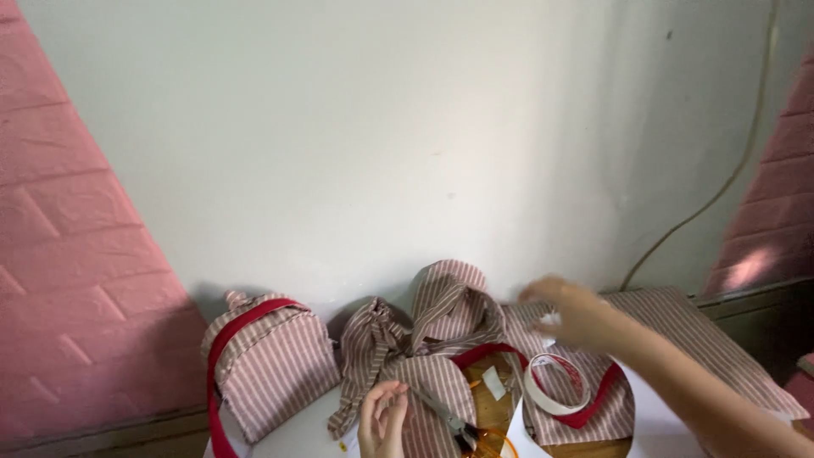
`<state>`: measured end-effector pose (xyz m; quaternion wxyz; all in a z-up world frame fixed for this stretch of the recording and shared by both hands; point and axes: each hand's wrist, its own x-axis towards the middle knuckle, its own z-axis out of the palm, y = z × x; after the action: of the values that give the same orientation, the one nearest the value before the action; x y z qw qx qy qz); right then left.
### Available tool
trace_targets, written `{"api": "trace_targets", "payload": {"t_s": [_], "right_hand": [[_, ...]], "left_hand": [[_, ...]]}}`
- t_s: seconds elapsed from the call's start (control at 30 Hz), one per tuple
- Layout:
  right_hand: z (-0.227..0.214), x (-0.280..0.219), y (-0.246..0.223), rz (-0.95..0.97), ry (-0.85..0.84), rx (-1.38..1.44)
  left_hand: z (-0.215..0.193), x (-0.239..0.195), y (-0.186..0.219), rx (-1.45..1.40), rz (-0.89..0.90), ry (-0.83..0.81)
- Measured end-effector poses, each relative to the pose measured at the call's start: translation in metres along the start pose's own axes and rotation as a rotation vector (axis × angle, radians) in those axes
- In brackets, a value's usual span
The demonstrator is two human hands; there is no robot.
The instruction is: Cutting fabric components and applying adhesive tape to prepare for sewing a small bag.
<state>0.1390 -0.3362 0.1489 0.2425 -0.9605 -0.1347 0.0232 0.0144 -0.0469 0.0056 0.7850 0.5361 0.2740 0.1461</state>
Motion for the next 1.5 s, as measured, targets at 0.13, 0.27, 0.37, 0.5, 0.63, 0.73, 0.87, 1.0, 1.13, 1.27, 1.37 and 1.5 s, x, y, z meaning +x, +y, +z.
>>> {"api": "trace_targets", "payload": {"t_s": [0.13, 0.27, 0.37, 0.5, 0.63, 0.73, 0.87, 1.0, 1.13, 1.27, 1.37, 1.5], "right_hand": [[0.058, -0.016, 0.006, -0.226, -0.255, -0.185], [0.105, -0.034, 0.007, -0.279, -0.367, -0.194], [0.104, -0.056, -0.019, -0.352, -0.494, -0.243], [0.134, -0.058, -0.02, -0.357, -0.509, -0.296], [0.134, -0.072, -0.048, -0.201, -0.591, -0.286], [0.15, -0.073, -0.045, -0.135, -0.59, -0.33], [0.166, -0.071, -0.034, -0.171, -0.534, -0.279], [0.161, -0.077, -0.037, -0.171, -0.461, -0.202], [0.168, -0.073, -0.038, -0.122, -0.516, -0.31], [0.164, -0.073, -0.045, -0.097, -0.526, -0.301], [0.157, -0.073, -0.039, -0.067, -0.514, -0.24], [0.157, -0.075, -0.015, -0.114, -0.362, 0.031]], "left_hand": [[-0.002, -0.013, 0.008, 0.01, -0.027, 0.03], [-0.014, 0.004, -0.016, -0.019, 0.153, -0.087], [-0.016, -0.006, -0.004, 0.086, 0.158, -0.062], [-0.029, 0.01, -0.018, 0.041, 0.254, -0.03], [-0.056, 0.028, -0.011, 0.1, 0.387, 0.124], [-0.073, 0.02, 0.024, 0.419, 0.324, 0.242], [-0.096, 0.046, 0.015, 1.023, 0.362, 0.103], [-0.087, 0.025, 0.041, 1.092, 0.171, -0.075], [-0.098, 0.044, 0.014, 1.232, 0.346, -0.036], [-0.094, 0.044, 0.005, 1.313, 0.323, -0.044], [-0.095, 0.045, 0.005, 1.195, 0.349, 0.0], [-0.099, 0.062, -0.007, 1.158, 0.388, 0.071]]}}
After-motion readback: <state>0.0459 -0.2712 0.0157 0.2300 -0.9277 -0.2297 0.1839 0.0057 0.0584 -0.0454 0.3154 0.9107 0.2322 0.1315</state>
